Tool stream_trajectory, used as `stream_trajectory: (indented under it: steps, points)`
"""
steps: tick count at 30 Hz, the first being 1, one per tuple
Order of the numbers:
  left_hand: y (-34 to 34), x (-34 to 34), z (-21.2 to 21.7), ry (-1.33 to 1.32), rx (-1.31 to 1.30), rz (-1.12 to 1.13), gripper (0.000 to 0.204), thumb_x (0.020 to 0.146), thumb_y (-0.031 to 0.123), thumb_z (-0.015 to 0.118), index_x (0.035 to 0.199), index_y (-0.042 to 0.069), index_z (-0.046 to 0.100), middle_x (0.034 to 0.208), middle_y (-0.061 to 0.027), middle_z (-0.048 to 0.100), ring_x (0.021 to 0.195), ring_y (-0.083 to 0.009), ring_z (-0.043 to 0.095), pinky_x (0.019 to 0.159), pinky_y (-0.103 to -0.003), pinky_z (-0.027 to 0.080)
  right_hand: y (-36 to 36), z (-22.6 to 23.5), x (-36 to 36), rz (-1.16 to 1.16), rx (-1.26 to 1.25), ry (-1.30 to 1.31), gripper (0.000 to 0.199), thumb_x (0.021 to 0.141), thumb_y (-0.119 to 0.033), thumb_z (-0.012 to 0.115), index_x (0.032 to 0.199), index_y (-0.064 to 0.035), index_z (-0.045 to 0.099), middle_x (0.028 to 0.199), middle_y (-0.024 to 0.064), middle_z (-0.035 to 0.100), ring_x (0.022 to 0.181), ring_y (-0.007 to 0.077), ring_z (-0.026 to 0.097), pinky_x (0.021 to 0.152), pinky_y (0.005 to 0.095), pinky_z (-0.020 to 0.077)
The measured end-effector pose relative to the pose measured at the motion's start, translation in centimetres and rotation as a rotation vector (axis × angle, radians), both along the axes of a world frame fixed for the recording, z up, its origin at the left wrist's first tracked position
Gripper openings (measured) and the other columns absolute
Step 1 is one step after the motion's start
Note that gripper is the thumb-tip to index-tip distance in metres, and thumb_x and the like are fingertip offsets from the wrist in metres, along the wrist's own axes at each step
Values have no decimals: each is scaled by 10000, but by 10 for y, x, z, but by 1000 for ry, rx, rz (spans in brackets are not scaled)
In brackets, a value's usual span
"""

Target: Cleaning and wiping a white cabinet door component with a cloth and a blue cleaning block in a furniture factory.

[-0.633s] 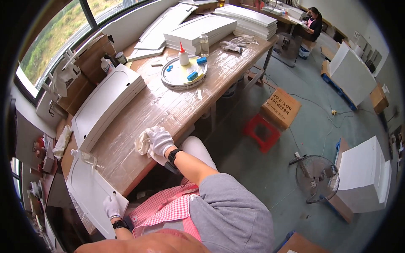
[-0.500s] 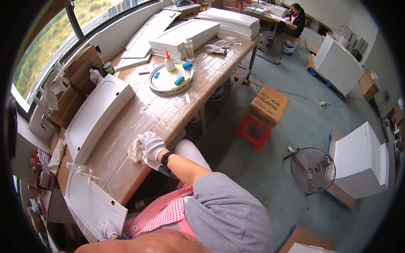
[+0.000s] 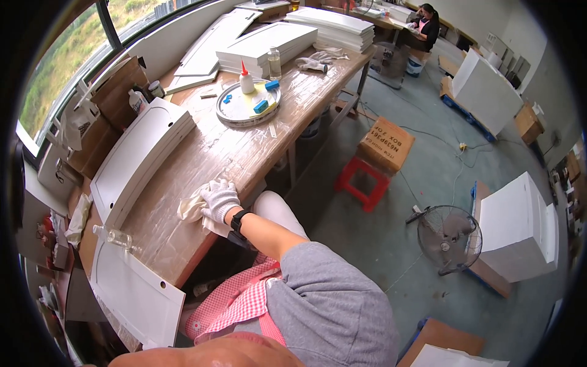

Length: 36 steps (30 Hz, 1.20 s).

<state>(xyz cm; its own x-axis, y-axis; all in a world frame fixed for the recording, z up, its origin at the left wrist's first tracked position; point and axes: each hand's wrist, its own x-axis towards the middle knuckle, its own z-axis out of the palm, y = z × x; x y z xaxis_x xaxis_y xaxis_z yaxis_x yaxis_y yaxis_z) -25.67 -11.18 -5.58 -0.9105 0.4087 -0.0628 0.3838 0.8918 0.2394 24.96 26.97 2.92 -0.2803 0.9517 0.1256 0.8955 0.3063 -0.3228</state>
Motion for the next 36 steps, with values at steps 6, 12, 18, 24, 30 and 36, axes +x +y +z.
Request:
stream_trajectory:
  steps: [6,12,18,24,30,36]
  points:
    - [2,-1,-5,-100,108,10,535,1004,428,547,1209,-52,664,1086,-247,696,1007,-380,674,862,-486,545,0,-7,5,34,96,99,353,826,-364,710,1107,-151,725,1192,142,626,1156,370,582,982,497,472]
    - [4,1,-8,-181,226,39,530,1008,412,545,1178,-75,668,1047,-249,706,968,-372,689,830,-484,557,0,-13,4,73,80,160,335,832,-344,700,1107,-154,725,1200,146,625,1154,372,583,971,509,476]
    - [-94,76,-3,-495,709,226,473,1009,314,546,1019,-139,682,870,-209,726,715,-283,707,617,-439,552,1,-18,2,138,149,145,283,846,-323,695,1087,-174,702,1176,148,615,1126,401,577,925,536,488]
    - [-53,111,11,-168,218,365,676,942,485,638,1191,-144,633,1165,-314,701,1143,-408,679,960,-440,516,15,-21,10,165,192,46,416,842,-353,730,1232,-208,707,1256,99,648,1126,375,613,945,510,509]
    - [-66,137,-2,-343,412,400,562,969,371,663,1221,-131,643,1087,-216,740,948,-288,726,792,-389,564,15,-32,-3,239,219,55,440,847,-335,731,1261,-195,695,1295,114,654,1162,378,613,984,490,505]
    - [-40,198,8,-678,813,323,407,1012,254,626,1224,-92,650,1068,-179,735,937,-268,730,801,-380,592,24,-49,11,260,260,120,474,834,-276,758,1287,-160,684,1321,146,650,1178,399,618,1031,469,495]
